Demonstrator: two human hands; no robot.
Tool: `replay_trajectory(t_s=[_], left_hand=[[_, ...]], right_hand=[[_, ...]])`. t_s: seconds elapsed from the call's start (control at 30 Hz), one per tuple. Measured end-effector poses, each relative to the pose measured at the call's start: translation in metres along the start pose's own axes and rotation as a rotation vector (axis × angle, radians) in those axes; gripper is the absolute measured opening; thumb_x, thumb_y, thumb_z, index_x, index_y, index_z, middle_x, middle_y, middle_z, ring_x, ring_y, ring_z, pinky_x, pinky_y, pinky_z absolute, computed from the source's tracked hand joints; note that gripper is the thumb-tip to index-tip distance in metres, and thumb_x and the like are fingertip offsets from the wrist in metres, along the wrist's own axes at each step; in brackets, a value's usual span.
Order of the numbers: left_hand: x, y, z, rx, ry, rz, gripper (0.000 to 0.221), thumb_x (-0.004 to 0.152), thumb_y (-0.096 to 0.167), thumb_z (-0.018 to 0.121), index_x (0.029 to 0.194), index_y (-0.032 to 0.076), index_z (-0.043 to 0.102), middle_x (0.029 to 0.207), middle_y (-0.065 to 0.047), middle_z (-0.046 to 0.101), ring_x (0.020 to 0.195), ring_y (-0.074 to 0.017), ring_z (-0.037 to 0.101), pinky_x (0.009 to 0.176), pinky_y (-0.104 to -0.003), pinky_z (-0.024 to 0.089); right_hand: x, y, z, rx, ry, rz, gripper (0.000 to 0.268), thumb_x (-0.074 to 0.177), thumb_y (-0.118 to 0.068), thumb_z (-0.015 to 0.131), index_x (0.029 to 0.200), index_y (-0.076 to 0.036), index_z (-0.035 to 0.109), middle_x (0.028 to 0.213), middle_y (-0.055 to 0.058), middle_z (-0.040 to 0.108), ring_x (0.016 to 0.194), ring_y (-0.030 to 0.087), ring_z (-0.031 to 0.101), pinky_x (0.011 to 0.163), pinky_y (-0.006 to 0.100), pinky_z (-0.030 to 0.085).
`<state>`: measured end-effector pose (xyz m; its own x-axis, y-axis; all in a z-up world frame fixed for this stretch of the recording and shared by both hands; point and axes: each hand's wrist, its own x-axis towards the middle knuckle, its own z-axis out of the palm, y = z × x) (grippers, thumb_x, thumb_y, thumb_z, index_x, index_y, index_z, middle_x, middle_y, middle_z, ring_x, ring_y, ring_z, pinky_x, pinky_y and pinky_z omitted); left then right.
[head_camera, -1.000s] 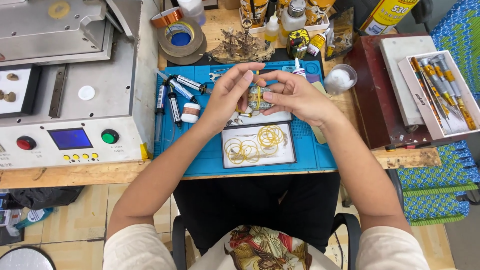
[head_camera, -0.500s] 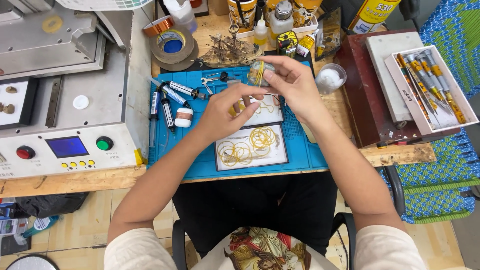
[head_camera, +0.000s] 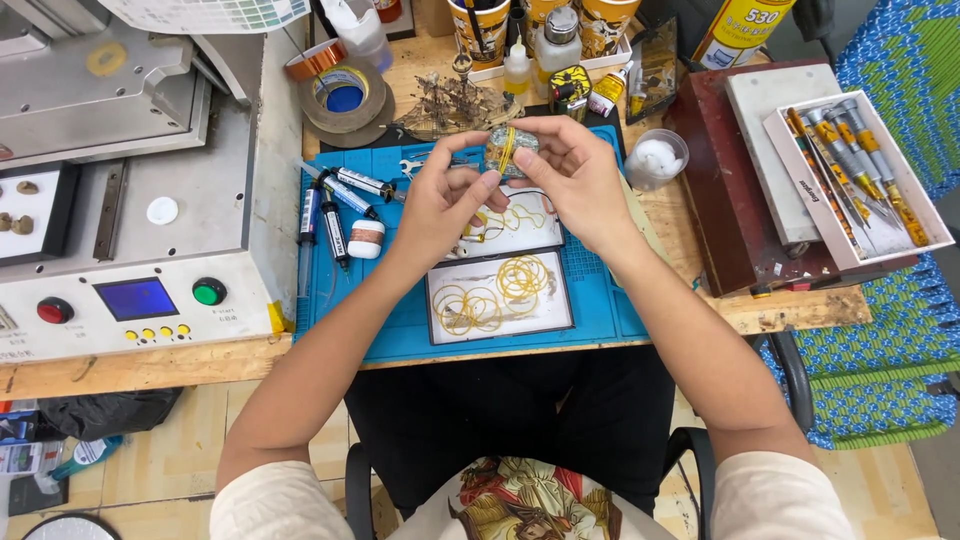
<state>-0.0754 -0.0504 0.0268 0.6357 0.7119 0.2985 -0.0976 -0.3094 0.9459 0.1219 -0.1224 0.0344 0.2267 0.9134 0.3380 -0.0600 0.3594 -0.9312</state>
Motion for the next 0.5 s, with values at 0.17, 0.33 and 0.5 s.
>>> replay_trajectory(t_s=[0.17, 0.33, 0.5], left_hand=[[0.001, -0.012, -0.004, 0.044, 0.01, 0.012, 0.04, 0.112, 0.019, 0.069, 0.148, 0.002, 0.061, 0.099, -0.017, 0.083, 0.094, -0.0227, 0.084, 0.069, -0.025, 0.066], [0.0, -0.013, -0.004, 0.054, 0.041, 0.05, 0.039, 0.113, 0.018, 0.069, 0.148, 0.003, 0.062, 0.1, -0.016, 0.083, 0.096, -0.022, 0.083, 0.071, -0.026, 0.067], [0.003, -0.009, -0.004, 0.029, 0.032, 0.049, 0.038, 0.113, 0.019, 0.069, 0.147, 0.003, 0.063, 0.099, -0.015, 0.082, 0.096, -0.0216, 0.083, 0.072, -0.027, 0.067]], right_hand=[[-0.001, 0.001, -0.001, -0.035, -0.038, 0.019, 0.034, 0.111, -0.009, 0.071, 0.143, 0.0, 0.065, 0.115, 0.018, 0.075, 0.1, 0.019, 0.078, 0.087, 0.039, 0.075], [0.0, -0.005, -0.002, -0.027, -0.106, 0.068, 0.039, 0.11, -0.01, 0.072, 0.146, -0.002, 0.06, 0.111, 0.017, 0.072, 0.097, 0.019, 0.078, 0.087, 0.041, 0.074], [0.004, -0.001, -0.007, 0.026, -0.122, 0.094, 0.042, 0.108, -0.009, 0.075, 0.145, 0.002, 0.057, 0.107, 0.019, 0.073, 0.091, 0.021, 0.08, 0.083, 0.038, 0.075]])
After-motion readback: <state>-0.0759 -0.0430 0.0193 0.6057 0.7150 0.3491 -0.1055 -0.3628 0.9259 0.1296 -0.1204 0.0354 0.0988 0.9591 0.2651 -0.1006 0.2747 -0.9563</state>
